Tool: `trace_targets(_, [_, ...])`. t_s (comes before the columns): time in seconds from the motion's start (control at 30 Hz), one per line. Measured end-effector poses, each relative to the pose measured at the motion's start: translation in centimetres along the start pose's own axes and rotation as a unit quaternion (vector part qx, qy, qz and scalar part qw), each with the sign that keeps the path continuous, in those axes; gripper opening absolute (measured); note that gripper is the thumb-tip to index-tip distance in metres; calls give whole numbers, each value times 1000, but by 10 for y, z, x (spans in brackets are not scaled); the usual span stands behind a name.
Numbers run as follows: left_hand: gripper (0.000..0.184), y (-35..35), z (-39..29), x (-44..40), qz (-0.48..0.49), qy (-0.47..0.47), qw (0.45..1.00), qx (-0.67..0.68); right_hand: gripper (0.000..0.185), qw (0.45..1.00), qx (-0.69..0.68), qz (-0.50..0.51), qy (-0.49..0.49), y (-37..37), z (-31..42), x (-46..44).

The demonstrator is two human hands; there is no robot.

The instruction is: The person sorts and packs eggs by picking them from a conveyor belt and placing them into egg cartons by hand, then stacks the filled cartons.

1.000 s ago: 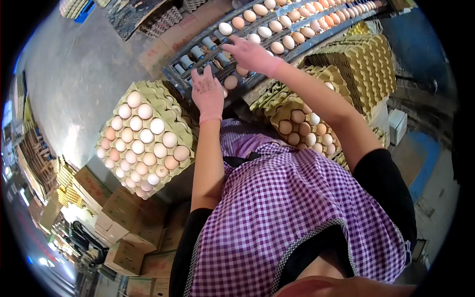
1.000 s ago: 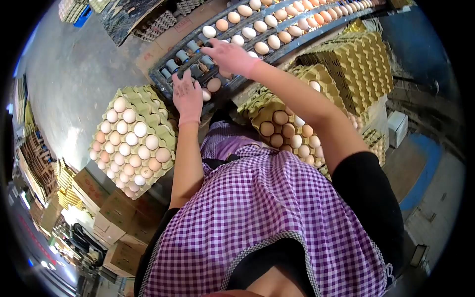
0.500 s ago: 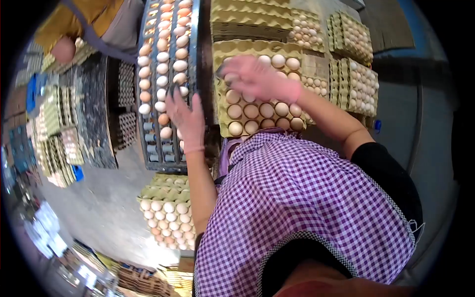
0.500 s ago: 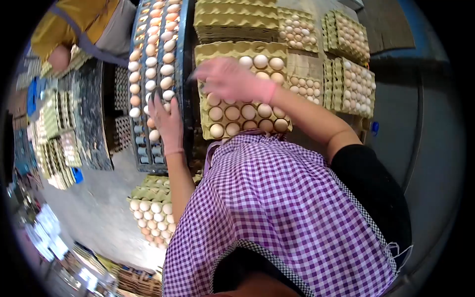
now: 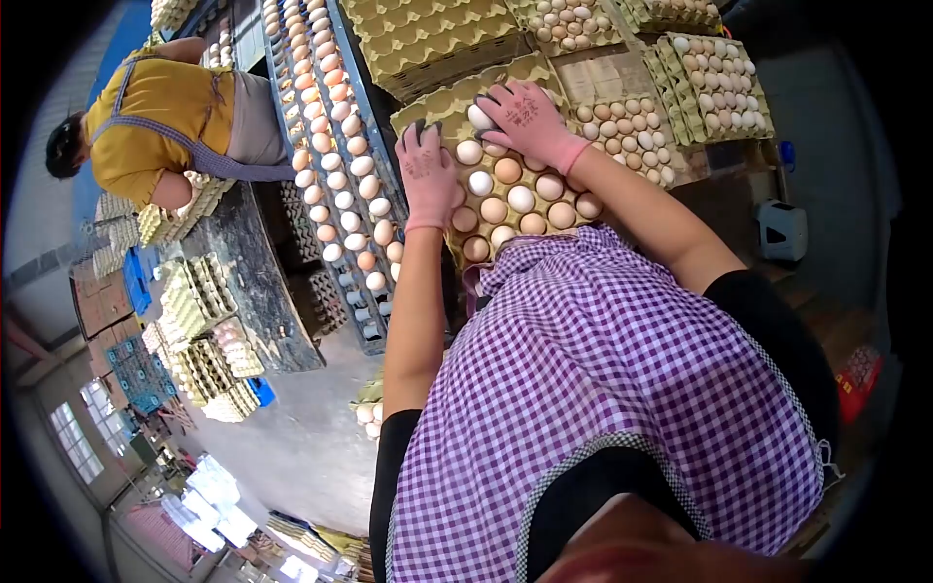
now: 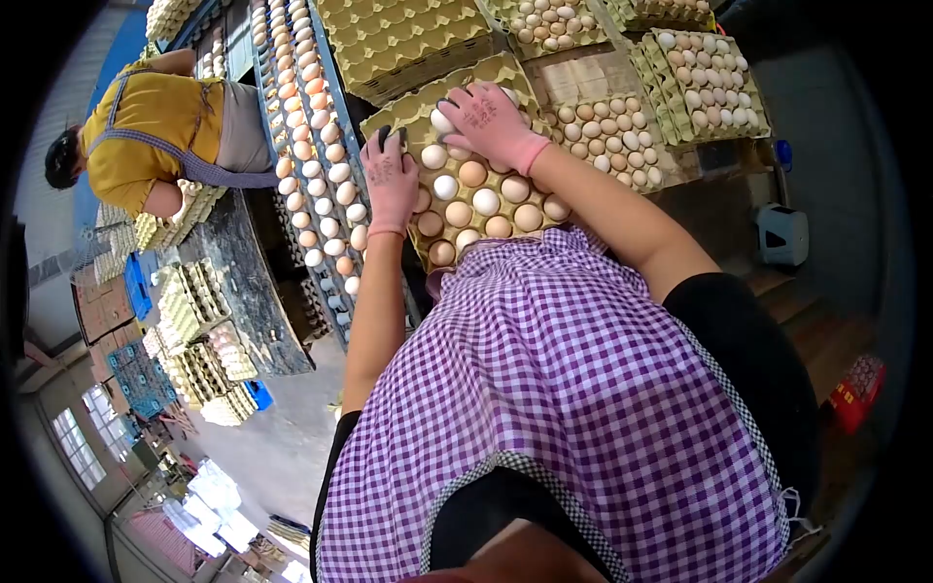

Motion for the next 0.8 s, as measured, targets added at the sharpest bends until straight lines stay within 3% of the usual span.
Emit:
trace_targets(0.03, [40, 1, 1, -4, 0, -2, 1000, -2, 49, 1000, -1, -2, -2, 0, -3, -3])
trace_targets(0.13, [38, 7, 10, -21, 7, 67, 985, 159, 52, 992, -107, 66, 0, -6, -16, -15])
trace_targets(0.2, [35, 19, 15, -26, 26, 75, 982, 173, 47, 980, -189, -55, -43, -2, -30, -21])
trace_targets(0.23, [33, 28, 9, -26, 46, 89, 977, 187, 47, 980, -185, -53, -43, 2, -36, -21])
trace_targets(0.27, [31, 40, -12, -26, 62, 69, 987, 129, 49, 919, -368, -81, -117, 11, -49, -21])
trace_targets(0.3, [34, 40, -26, -22, 83, 29, 996, 10, 51, 817, -536, -101, -187, 19, -57, -20])
trace_targets(0.33, [35, 35, -29, -19, 146, -6, 986, -76, 34, 722, -623, -143, -265, 31, -60, -18])
trace_targets(0.37, [37, 28, -29, -17, 209, -42, 964, -161, 31, 642, -707, -115, -273, 26, -68, -15])
trace_targets(0.43, [40, 20, -27, -25, 226, -69, 951, -197, 28, 554, -781, -103, -269, 27, -71, -10])
trace_targets(0.5, [38, 16, -24, -27, 272, -141, 928, -213, 27, 501, -794, -123, -320, 13, -69, -8])
trace_targets(0.53, [37, 19, -18, -21, 243, -135, 942, -187, 29, 482, -827, -94, -274, 18, -65, -6])
trace_targets(0.6, [38, 32, -16, -6, 187, -98, 969, -127, 34, 502, -818, -79, -270, 16, -58, -5])
trace_targets(0.63, [42, 41, -15, 7, 171, -40, 980, -90, 36, 554, -787, -71, -260, 24, -49, -10])
trace_targets(0.7, [47, 60, 1, 49, 8, 5, 1000, 6, 38, 655, -727, 9, -204, 38, -30, -26])
trace_targets(0.77, [51, 94, 13, 91, 78, 153, 984, 54, 41, 763, -632, 33, -132, 49, 10, -48])
trace_targets(0.8, [51, 99, 29, 120, 52, 184, 981, 21, 45, 780, -614, 103, -68, 57, 37, -62])
Point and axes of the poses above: each hand's wrist, its own x-axis away from the middle knuckle, its own y-axis out of the back of the hand, z = x × y, the point moved 3 cm from there along -x, towards the middle knuckle, and after that the axes turned 7 degrees about y, right-handed, at the moved point
